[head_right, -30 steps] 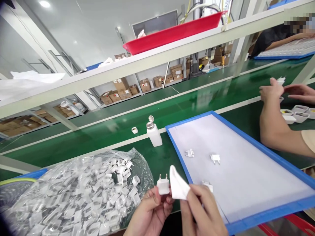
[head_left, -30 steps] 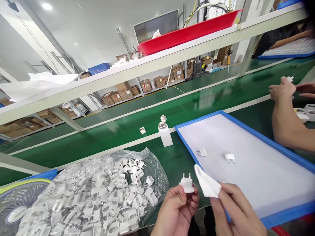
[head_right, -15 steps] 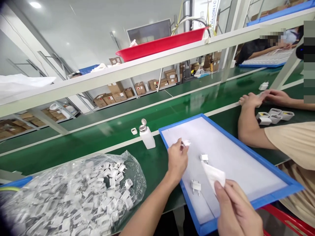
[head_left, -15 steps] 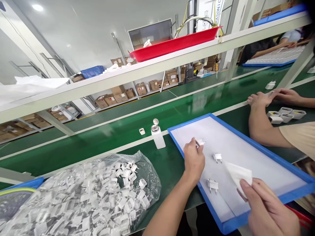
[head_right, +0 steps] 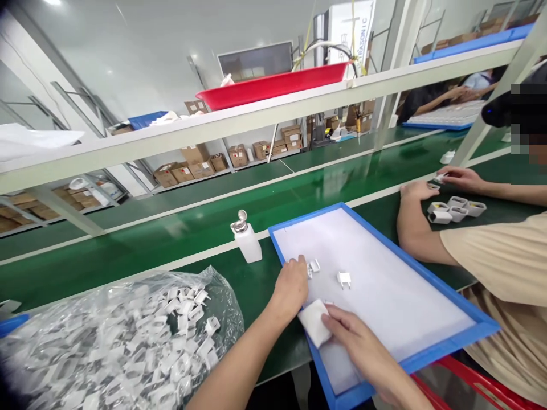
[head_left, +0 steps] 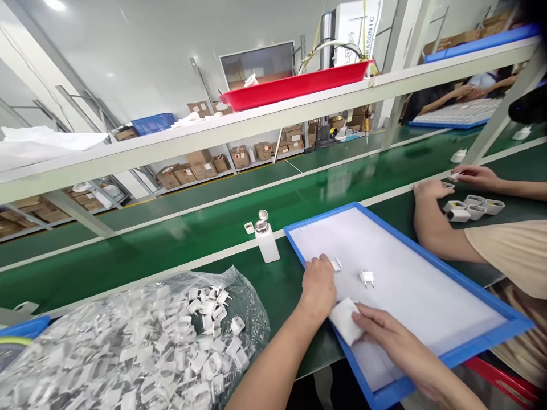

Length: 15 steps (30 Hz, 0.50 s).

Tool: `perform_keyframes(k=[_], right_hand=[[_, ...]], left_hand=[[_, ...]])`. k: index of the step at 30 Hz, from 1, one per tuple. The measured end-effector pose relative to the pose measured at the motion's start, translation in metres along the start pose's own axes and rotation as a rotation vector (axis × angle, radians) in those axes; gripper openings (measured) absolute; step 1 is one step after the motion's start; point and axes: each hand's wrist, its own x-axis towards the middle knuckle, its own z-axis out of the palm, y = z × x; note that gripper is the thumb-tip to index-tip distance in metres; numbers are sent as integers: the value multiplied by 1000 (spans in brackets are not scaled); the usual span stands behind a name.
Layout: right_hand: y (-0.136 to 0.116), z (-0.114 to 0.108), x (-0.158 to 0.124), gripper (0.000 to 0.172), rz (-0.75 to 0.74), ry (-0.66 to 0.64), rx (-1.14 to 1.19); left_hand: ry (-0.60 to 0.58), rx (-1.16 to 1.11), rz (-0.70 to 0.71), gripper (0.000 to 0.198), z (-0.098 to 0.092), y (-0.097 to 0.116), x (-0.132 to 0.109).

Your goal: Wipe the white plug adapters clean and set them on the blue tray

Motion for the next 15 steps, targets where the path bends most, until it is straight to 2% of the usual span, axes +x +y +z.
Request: perform_keyframes(k=[2, 5, 8, 10, 13, 15], right_hand=[[-2, -13, 22, 49, -31, -16, 21], [-8, -37, 54, 52, -82, 26, 13], [-14, -59, 82, 42, -120, 99, -2], [-17, -73, 96, 33, -145, 195, -10], [-16, -93, 103, 26, -164, 356, -14], [-10, -104, 95, 23, -167, 442, -12]], left_hand=[[0, 1, 5, 36, 5, 5, 16], [-1, -23, 29, 29, 13, 12, 47], [1, -84, 70, 36, 17, 21, 81], [0, -146, 127, 36, 18, 29, 99], [-3, -239, 227, 42, 16, 35, 101], [2, -279, 247, 56, 12, 30, 78]])
